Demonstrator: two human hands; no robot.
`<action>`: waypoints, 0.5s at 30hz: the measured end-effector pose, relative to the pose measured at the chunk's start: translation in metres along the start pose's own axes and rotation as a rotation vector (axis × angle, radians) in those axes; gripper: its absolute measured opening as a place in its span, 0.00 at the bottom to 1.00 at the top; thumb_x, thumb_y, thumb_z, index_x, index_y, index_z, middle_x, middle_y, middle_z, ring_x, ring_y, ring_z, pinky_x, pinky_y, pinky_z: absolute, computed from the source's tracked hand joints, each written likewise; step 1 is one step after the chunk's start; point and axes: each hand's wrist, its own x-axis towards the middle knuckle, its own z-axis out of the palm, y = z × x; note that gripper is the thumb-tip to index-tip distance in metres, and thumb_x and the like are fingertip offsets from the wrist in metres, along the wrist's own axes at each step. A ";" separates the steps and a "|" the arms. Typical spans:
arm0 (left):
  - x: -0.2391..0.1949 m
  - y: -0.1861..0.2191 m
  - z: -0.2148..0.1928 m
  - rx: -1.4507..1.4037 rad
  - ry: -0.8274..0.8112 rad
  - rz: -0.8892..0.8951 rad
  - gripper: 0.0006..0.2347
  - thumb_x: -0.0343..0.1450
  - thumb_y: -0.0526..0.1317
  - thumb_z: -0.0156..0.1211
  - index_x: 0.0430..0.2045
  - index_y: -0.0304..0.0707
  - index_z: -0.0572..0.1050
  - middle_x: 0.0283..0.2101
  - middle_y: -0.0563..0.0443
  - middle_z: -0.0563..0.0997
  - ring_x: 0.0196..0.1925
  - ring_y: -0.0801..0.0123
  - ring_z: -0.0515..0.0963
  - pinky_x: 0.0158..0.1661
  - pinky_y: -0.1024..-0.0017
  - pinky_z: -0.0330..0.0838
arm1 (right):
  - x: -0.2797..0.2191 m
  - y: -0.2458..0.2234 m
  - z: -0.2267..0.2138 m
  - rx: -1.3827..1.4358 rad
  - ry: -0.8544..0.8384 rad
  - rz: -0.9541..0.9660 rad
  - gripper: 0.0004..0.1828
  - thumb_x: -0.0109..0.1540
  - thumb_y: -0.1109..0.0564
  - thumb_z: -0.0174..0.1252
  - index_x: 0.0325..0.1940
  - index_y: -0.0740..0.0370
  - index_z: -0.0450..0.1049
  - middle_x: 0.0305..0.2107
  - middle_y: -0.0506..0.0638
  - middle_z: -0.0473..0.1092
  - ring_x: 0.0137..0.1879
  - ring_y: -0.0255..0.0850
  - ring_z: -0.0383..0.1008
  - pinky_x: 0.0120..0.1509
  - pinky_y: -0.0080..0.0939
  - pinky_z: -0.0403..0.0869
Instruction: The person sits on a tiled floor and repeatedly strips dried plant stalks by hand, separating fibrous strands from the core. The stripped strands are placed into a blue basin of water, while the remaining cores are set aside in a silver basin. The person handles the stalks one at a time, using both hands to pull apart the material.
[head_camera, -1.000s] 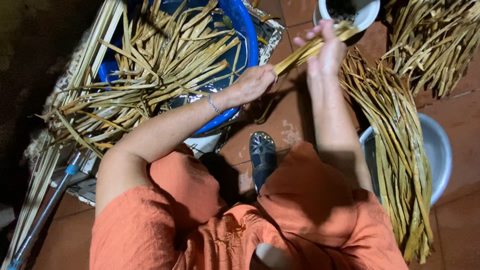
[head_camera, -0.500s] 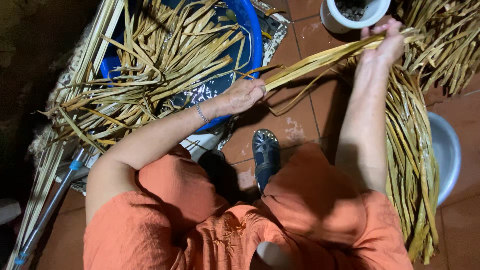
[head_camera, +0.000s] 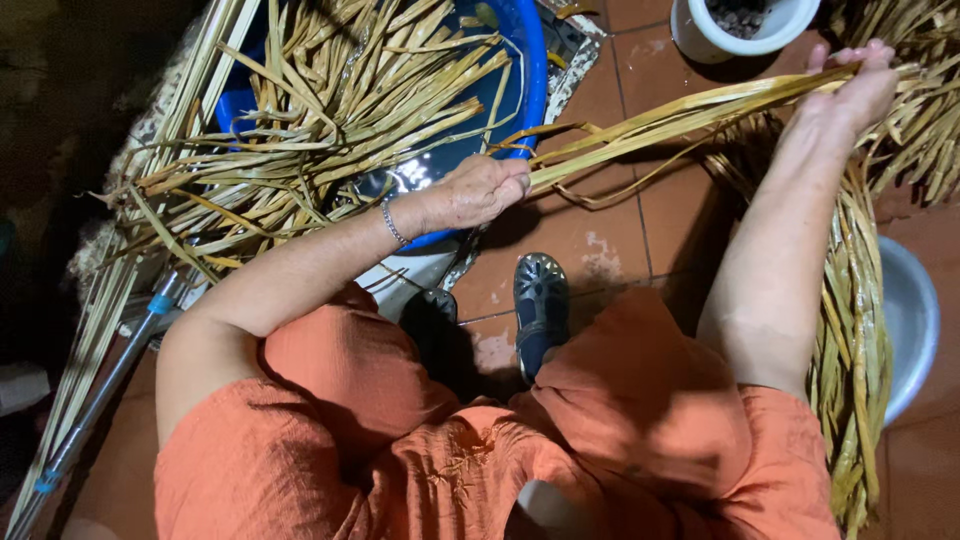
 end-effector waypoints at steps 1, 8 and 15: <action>-0.001 0.000 -0.001 -0.008 -0.001 -0.030 0.12 0.77 0.45 0.42 0.36 0.38 0.73 0.25 0.36 0.75 0.30 0.44 0.78 0.37 0.54 0.72 | 0.007 -0.006 -0.002 0.017 0.005 -0.023 0.10 0.65 0.58 0.49 0.35 0.67 0.71 0.20 0.53 0.67 0.28 0.46 0.70 0.44 0.64 0.84; -0.030 -0.029 -0.002 0.109 -0.032 -0.071 0.11 0.76 0.44 0.42 0.35 0.39 0.72 0.25 0.36 0.76 0.28 0.42 0.78 0.35 0.51 0.71 | 0.031 -0.044 -0.023 0.056 0.151 -0.076 0.08 0.66 0.56 0.50 0.40 0.65 0.68 0.22 0.55 0.67 0.30 0.48 0.72 0.49 0.67 0.83; -0.070 -0.133 0.015 0.348 0.003 -0.214 0.09 0.78 0.44 0.49 0.37 0.41 0.76 0.34 0.38 0.81 0.41 0.41 0.80 0.42 0.49 0.73 | -0.033 -0.047 0.011 -0.047 -0.164 0.129 0.14 0.72 0.48 0.51 0.46 0.63 0.67 0.27 0.53 0.67 0.35 0.47 0.72 0.52 0.61 0.79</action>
